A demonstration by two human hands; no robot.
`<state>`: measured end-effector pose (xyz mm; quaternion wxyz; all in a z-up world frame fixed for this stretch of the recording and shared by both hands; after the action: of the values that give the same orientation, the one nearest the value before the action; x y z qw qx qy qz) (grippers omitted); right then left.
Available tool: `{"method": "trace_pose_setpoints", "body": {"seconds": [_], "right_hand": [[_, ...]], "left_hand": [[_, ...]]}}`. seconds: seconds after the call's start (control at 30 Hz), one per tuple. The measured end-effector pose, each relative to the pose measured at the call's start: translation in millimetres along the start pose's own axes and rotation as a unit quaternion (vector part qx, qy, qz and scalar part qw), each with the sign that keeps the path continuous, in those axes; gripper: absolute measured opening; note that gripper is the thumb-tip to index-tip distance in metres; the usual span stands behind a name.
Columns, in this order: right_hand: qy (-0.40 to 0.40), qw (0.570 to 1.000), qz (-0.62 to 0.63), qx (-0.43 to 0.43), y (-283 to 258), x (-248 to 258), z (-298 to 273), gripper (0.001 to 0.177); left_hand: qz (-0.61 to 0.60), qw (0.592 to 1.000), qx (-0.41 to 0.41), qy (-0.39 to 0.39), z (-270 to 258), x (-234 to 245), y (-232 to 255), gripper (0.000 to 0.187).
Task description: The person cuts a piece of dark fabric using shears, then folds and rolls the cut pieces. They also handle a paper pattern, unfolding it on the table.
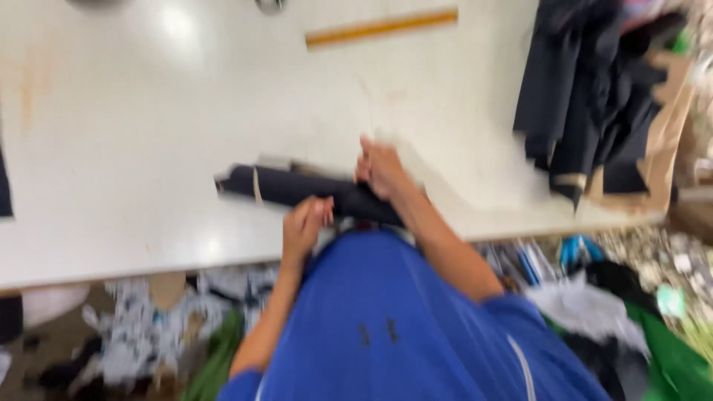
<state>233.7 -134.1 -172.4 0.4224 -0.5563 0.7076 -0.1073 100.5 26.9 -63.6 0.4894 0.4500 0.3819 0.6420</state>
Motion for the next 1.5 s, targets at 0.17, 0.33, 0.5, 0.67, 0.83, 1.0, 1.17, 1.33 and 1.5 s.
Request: {"method": "trace_pose_setpoints", "body": {"seconds": [0.17,0.33,0.5,0.67,0.83,1.0,1.17,1.33,1.5], "right_hand": [[-0.028,0.999,-0.018,0.002,-5,-6,-15,0.04],[-0.054,0.998,0.0,0.039,-35,-23,-34,0.043],[-0.131,0.898,-0.354,0.225,-66,-68,-84,0.028],[-0.235,0.834,-0.384,0.319,-65,-104,-118,0.013],[-0.278,0.784,-0.467,0.301,-75,-113,-122,0.033],[-0.282,0.755,-0.527,0.269,-58,-95,-98,0.04],[-0.243,0.747,-0.56,0.264,-59,-82,-80,0.025],[-0.206,0.753,-0.563,0.269,-56,-80,-82,0.015],[-0.117,0.789,-0.556,0.234,-29,-73,-61,0.029]], "left_hand": [[-0.059,0.998,0.013,0.005,6,1,-10,0.047],[-0.034,0.999,0.029,0.009,32,9,-19,0.037],[0.089,0.986,-0.014,-0.139,49,-3,-17,0.031],[0.208,0.955,-0.094,-0.19,50,-19,14,0.016],[0.196,0.964,-0.102,-0.148,35,-13,-31,0.026],[0.175,0.97,-0.097,-0.138,33,-9,-34,0.027],[0.163,0.975,-0.085,-0.123,39,-6,-17,0.026],[0.159,0.983,-0.069,-0.056,44,2,3,0.012],[0.115,0.993,-0.017,-0.003,48,7,-16,0.012]]}}
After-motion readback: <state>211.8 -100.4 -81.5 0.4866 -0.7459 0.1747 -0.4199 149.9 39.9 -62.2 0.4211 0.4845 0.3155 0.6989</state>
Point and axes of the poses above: each hand's wrist, its own z-axis towards the middle knuckle, its own x-axis out of the back of the hand, y = z × x, the point moved 8 cm from there along z, towards the middle knuckle, and after that the axes turned 6 degrees about -x, right-handed, at the moved point
